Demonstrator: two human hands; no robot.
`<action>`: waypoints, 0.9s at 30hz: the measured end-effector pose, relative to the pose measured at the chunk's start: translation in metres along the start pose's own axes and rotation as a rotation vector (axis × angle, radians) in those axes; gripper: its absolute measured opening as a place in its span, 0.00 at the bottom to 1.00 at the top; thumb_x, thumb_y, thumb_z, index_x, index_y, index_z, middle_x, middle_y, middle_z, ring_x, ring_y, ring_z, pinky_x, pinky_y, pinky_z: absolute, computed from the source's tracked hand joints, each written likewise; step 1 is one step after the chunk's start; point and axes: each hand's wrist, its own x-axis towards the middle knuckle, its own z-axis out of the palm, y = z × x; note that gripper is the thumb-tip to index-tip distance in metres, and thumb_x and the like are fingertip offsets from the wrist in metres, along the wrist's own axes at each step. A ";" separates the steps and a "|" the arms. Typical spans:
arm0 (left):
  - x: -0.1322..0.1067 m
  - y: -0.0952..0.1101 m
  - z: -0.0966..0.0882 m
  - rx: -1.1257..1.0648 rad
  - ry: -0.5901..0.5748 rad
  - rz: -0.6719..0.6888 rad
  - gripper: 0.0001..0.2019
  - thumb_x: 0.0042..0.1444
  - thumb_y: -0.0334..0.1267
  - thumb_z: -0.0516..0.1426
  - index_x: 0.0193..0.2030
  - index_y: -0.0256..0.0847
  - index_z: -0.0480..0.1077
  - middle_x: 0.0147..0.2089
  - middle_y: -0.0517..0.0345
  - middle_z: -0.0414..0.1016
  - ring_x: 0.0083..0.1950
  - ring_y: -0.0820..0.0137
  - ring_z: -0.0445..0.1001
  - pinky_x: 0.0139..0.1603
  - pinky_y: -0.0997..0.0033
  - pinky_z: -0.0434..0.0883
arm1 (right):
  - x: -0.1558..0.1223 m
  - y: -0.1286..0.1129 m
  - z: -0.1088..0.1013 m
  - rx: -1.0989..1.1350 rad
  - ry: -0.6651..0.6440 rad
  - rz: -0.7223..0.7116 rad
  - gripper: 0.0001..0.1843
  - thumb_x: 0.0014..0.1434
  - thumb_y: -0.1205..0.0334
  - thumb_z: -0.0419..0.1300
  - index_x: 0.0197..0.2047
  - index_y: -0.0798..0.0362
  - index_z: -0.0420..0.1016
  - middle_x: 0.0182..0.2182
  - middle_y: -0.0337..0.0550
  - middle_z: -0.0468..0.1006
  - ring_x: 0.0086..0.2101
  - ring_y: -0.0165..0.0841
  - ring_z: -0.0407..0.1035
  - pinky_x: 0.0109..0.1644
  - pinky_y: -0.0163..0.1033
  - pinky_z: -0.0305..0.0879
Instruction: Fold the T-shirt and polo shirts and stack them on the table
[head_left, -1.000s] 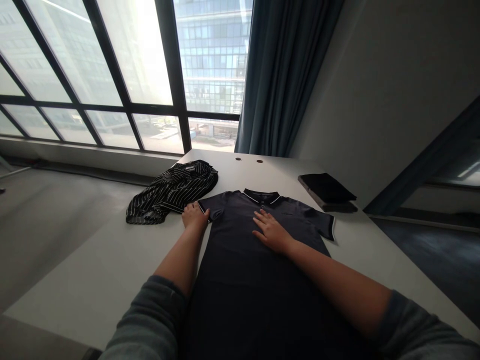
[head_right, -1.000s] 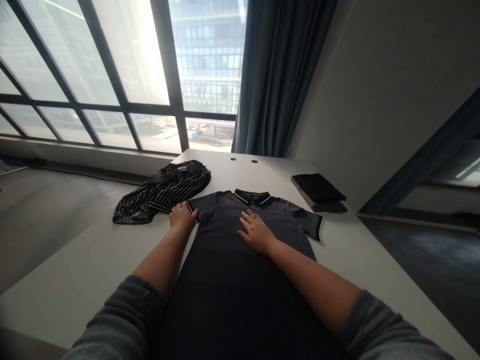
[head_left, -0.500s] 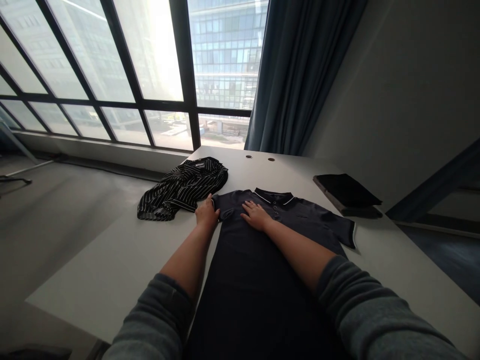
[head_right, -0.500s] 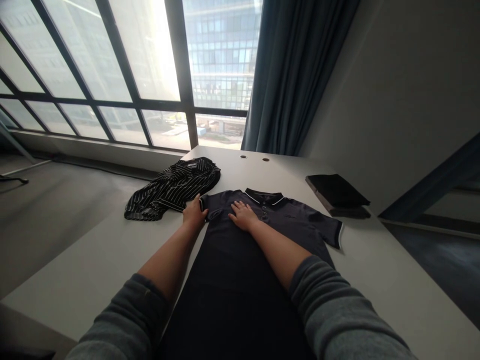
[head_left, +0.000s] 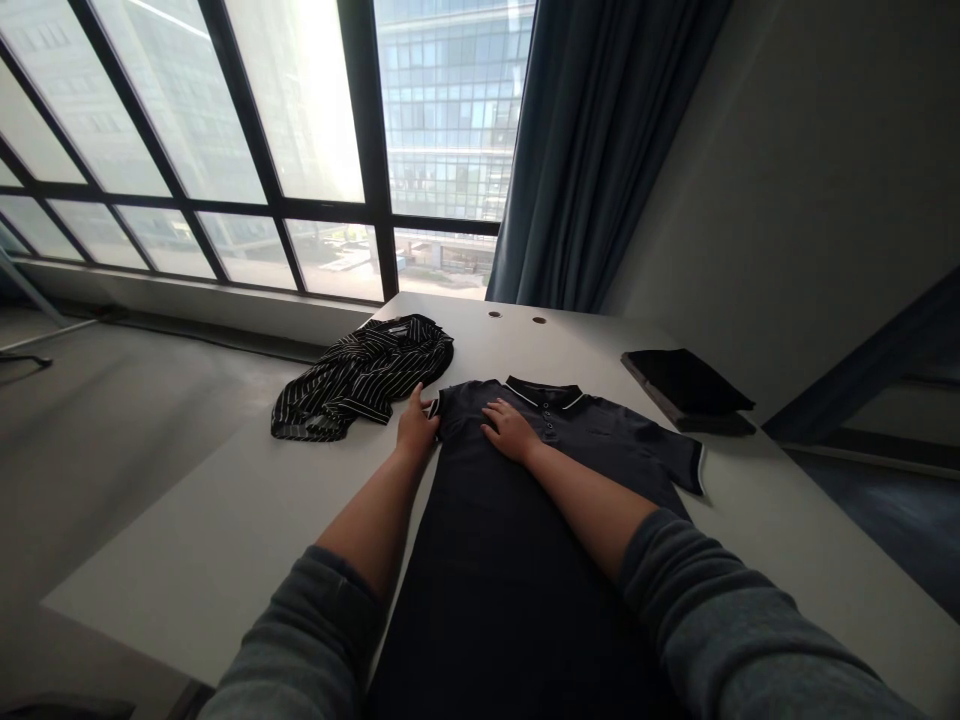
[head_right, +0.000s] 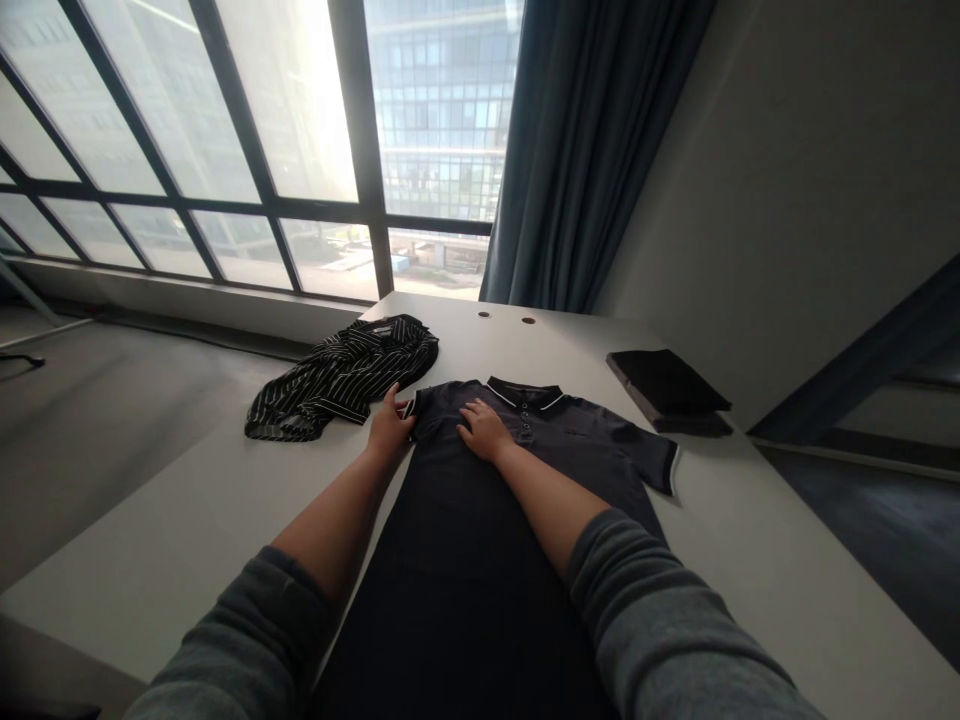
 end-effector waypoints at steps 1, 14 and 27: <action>0.000 0.000 -0.001 -0.009 0.010 0.012 0.45 0.55 0.27 0.65 0.79 0.43 0.54 0.56 0.49 0.83 0.49 0.62 0.82 0.56 0.62 0.74 | 0.005 -0.001 -0.001 0.018 0.045 -0.010 0.26 0.69 0.59 0.58 0.67 0.58 0.74 0.67 0.57 0.72 0.70 0.47 0.58 0.76 0.53 0.52; -0.005 0.002 -0.003 -0.071 0.030 0.244 0.38 0.59 0.25 0.62 0.74 0.51 0.60 0.54 0.57 0.83 0.50 0.67 0.82 0.53 0.67 0.75 | 0.085 -0.032 -0.035 0.009 -0.056 -0.115 0.29 0.59 0.73 0.63 0.63 0.49 0.79 0.70 0.49 0.66 0.62 0.42 0.70 0.69 0.45 0.65; -0.016 0.022 -0.005 0.418 -0.149 0.029 0.42 0.51 0.53 0.71 0.71 0.45 0.65 0.51 0.52 0.84 0.56 0.53 0.80 0.54 0.62 0.69 | 0.091 -0.036 -0.064 -0.174 -0.003 -0.283 0.14 0.55 0.74 0.63 0.44 0.52 0.83 0.43 0.47 0.84 0.51 0.43 0.71 0.58 0.43 0.65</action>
